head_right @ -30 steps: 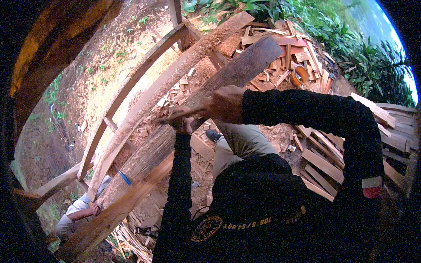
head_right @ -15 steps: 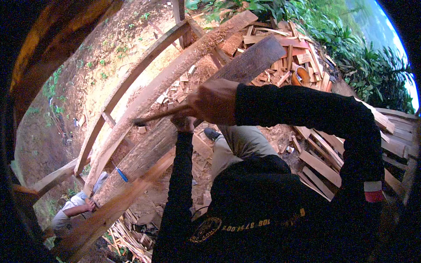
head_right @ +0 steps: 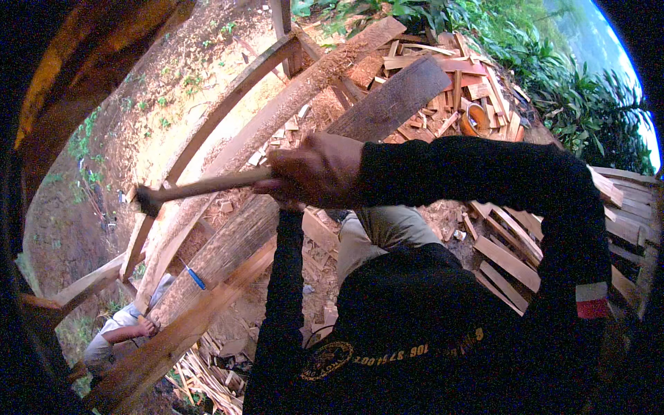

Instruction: The person uses a chisel and a mallet to carve a wooden beam. They repeatedly position the chisel against the wood and strike it with the mallet to remove chips and shape the surface. The task involves continuous manual shaping of the timber in an outdoor setting.

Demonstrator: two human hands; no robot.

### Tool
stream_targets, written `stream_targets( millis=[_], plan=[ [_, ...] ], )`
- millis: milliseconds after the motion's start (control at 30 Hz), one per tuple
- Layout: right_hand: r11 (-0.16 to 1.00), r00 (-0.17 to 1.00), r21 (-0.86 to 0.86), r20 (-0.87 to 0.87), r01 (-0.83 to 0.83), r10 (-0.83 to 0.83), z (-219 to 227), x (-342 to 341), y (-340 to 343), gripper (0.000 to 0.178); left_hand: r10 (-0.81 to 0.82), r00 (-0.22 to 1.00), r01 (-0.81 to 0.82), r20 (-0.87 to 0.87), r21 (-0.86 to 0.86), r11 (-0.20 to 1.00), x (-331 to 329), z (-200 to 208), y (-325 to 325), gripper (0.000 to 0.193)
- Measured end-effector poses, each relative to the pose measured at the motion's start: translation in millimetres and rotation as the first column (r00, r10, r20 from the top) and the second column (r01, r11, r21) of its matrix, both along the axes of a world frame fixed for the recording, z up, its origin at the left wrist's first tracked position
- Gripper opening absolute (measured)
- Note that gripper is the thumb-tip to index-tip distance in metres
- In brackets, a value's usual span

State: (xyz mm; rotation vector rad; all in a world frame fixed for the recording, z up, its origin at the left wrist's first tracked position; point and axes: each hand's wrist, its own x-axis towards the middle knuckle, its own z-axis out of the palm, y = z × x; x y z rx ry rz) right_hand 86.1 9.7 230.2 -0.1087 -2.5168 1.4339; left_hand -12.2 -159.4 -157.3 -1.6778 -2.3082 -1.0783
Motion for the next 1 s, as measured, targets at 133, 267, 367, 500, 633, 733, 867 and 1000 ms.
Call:
stream_targets(
  millis=[133, 267, 367, 500, 633, 733, 867, 1000],
  plan=[
    [0.875, 0.765, 0.356, 0.643, -0.328, 0.026, -42.8, 28.9, 21.1, 0.027, -0.362, 0.455, 0.223, 0.814, 0.289, 0.931, 7.4, 36.4, 21.8, 0.033],
    [0.985, 0.99, 0.104, 0.057, -0.135, 0.129, 19.5, -27.4, -0.1, 0.039, 0.083, 0.994, -0.094, 0.072, 0.162, 0.982, -15.8, -39.5, -34.0, 0.039],
    [1.0, 0.997, -0.014, -0.08, -0.013, 0.012, -14.0, -9.1, 8.0, 0.041, -0.102, 0.884, 0.179, 0.457, -0.129, 0.975, -13.5, -9.5, -7.3, 0.034],
    [0.794, 0.846, 0.479, 0.527, -0.375, 0.082, -40.9, 15.8, 33.0, 0.03, -0.229, 0.659, 0.089, 0.716, 0.228, 0.97, 4.9, 79.1, 21.8, 0.028],
    [0.969, 0.983, 0.173, -0.005, -0.178, 0.182, 15.9, -34.0, -6.8, 0.028, 0.036, 0.747, -0.167, 0.664, 0.135, 0.977, -44.2, -21.8, -43.3, 0.032],
    [0.961, 0.982, 0.2, 0.054, -0.19, 0.182, -25.0, -11.4, 17.7, 0.027, -0.173, 0.367, -0.23, 0.914, 0.269, 0.935, -46.9, -3.7, -26.1, 0.033],
    [0.905, 0.965, 0.352, 0.19, -0.24, 0.182, -41.3, 4.2, 24.5, 0.026, -0.178, 0.376, -0.137, 0.909, 0.245, 0.96, -37.7, 67.9, -2.9, 0.03],
    [0.953, 0.994, 0.291, 0.096, -0.085, 0.059, -19.9, -7.5, 14.9, 0.024, -0.359, 0.384, 0.102, 0.85, 0.348, 0.932, -27.8, 65.2, 12.0, 0.027]
  ],
)
